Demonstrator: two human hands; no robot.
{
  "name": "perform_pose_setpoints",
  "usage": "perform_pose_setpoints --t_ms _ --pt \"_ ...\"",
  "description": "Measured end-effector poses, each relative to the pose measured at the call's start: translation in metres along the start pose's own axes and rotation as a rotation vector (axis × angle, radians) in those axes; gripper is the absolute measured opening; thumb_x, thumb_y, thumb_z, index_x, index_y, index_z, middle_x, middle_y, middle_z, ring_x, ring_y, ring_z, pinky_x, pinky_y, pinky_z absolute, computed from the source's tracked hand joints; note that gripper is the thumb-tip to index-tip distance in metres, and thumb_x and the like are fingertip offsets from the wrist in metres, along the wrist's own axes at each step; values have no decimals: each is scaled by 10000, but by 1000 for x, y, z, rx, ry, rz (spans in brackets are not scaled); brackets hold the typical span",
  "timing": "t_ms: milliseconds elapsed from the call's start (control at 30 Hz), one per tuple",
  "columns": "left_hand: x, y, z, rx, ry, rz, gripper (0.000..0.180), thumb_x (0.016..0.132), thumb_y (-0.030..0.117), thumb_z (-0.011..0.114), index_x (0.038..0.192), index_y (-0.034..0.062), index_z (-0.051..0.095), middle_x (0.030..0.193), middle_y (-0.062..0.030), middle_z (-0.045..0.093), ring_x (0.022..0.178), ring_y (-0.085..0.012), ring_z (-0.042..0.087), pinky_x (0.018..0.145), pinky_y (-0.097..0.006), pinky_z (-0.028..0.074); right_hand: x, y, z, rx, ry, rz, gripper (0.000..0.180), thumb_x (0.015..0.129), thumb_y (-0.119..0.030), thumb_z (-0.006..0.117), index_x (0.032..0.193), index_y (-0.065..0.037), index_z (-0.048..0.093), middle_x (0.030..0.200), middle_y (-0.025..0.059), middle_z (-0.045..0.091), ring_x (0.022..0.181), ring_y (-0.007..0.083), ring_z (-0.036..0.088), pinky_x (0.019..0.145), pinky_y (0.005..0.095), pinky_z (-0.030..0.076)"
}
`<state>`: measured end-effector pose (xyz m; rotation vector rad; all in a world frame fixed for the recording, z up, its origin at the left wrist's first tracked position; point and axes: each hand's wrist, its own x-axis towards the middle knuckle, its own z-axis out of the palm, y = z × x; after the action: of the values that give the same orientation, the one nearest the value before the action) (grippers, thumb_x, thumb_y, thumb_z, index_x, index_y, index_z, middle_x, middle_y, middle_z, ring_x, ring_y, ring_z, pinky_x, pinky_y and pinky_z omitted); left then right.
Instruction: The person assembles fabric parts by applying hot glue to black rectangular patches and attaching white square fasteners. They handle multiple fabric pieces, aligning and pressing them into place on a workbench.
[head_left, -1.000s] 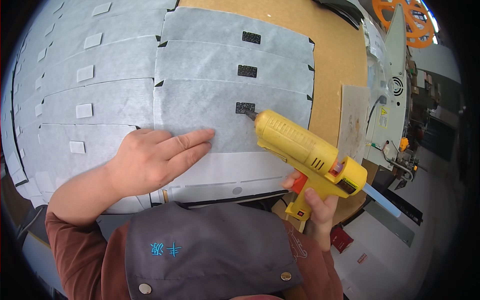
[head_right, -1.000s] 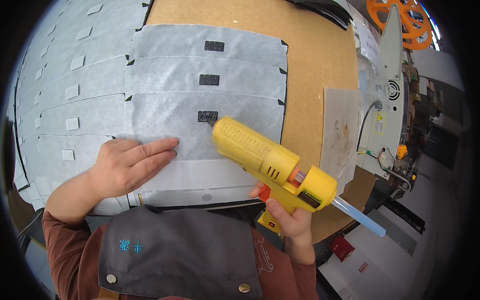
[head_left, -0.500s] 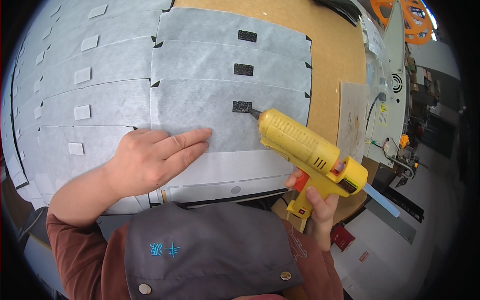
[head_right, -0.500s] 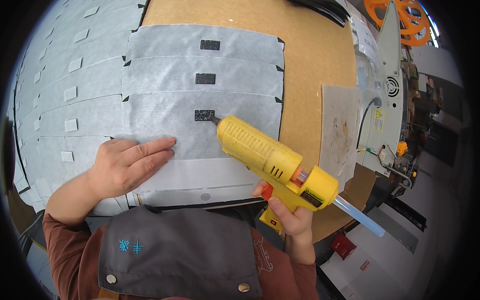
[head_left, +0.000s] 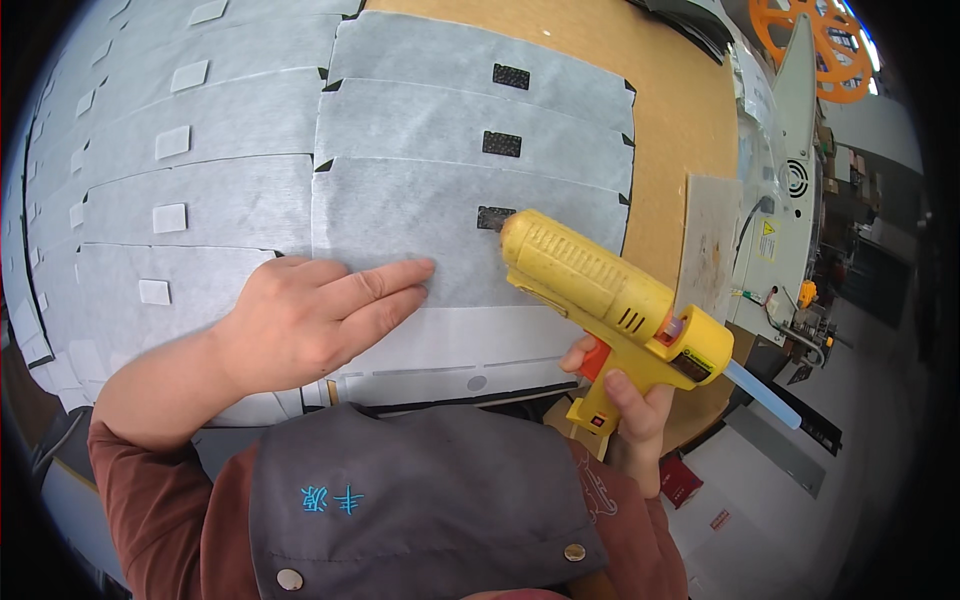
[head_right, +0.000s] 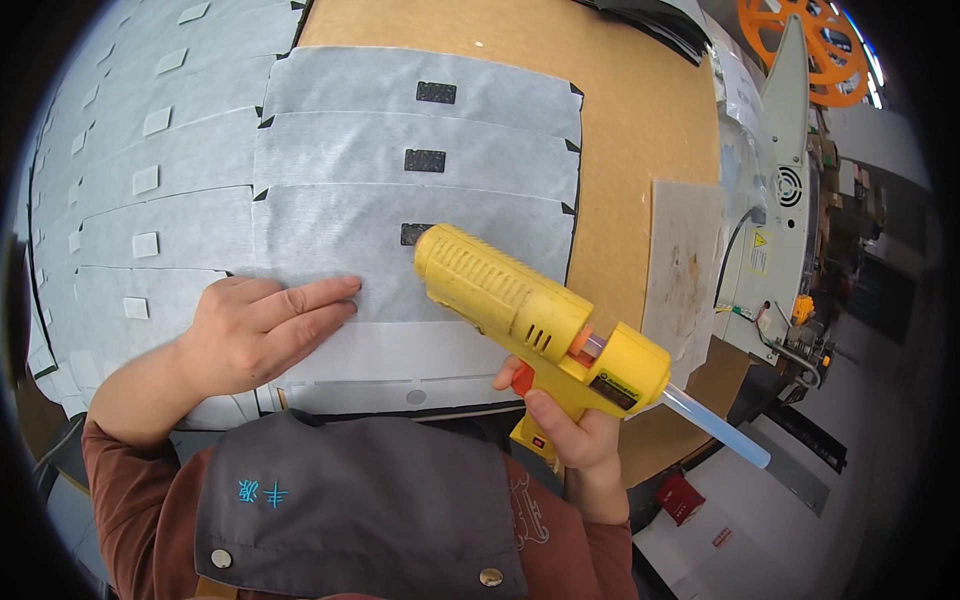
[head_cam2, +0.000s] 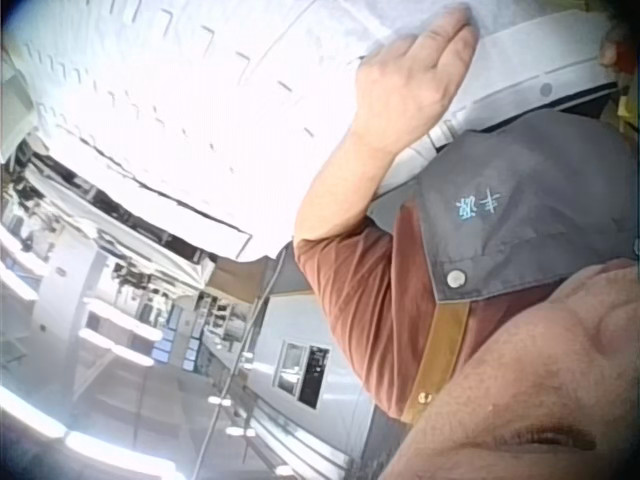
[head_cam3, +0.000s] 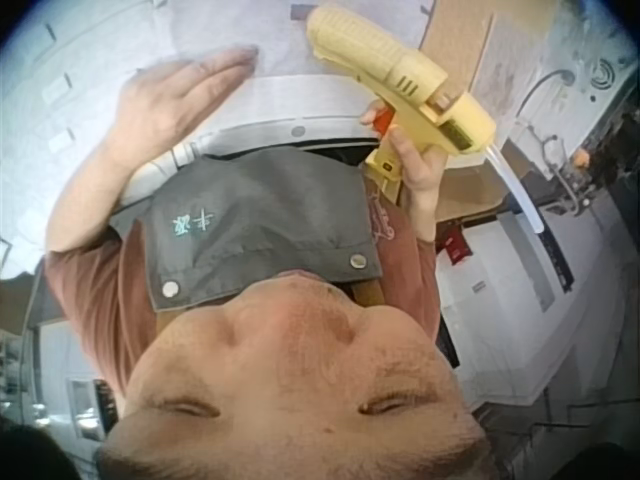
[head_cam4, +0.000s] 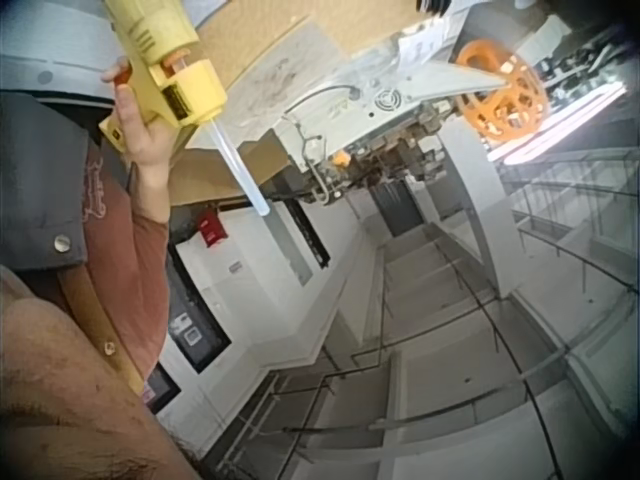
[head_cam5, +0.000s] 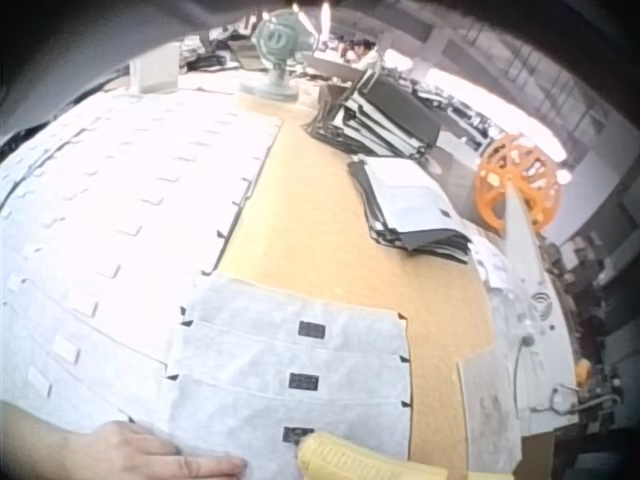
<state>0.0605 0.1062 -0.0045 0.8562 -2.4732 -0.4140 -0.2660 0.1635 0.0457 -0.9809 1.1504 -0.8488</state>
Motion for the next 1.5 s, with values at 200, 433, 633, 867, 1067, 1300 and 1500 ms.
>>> perform_pose_setpoints --t_ms 200,433,633,867,1067,1300,1500 --pt "0 0 1 1 8 3 233 735 63 727 965 56 688 1144 -68 699 490 -87 472 427 -238 398 -1 -2 -5 -28 1 0 518 880 -70 591 1343 57 397 1148 200 563 978 267 607 860 385 500" --pt "1 0 0 4 10 12 244 737 59 727 977 55 682 1134 -77 702 488 -88 479 426 -239 400 -7 -3 -9 -46 62 -4 496 886 -77 569 1332 65 406 1069 213 601 958 263 618 850 371 500" --pt "2 -1 1 -14 6 7 246 737 57 729 977 54 677 1127 -85 704 485 -88 492 418 -235 405 -8 -2 -11 -56 65 -9 490 891 -80 566 1330 67 407 1056 216 606 945 266 625 836 374 504" --pt "2 -1 1 -14 12 7 248 736 55 735 978 57 678 1129 -83 704 485 -86 493 417 -235 404 -10 1 -13 -41 81 10 515 879 -82 585 1339 63 405 1130 212 582 951 273 622 833 377 505" --pt "1 -1 1 -11 2 2 255 733 56 735 982 58 682 1135 -77 701 487 -89 487 419 -238 403 -4 -8 -4 -14 34 37 535 866 -67 572 1355 54 392 1185 209 554 962 271 610 837 378 503" --pt "0 -1 1 -20 21 0 247 730 58 733 972 55 683 1136 -72 701 486 -91 480 422 -239 401 4 -7 -2 -26 -4 29 532 871 -63 586 1354 49 393 1176 200 548 970 266 600 846 379 497" --pt "1 -1 1 -11 10 6 245 736 56 727 977 55 681 1134 -73 702 486 -90 482 422 -238 402 -2 -7 -2 -27 4 46 521 876 -72 597 1346 47 407 1157 189 559 969 261 603 843 373 495"
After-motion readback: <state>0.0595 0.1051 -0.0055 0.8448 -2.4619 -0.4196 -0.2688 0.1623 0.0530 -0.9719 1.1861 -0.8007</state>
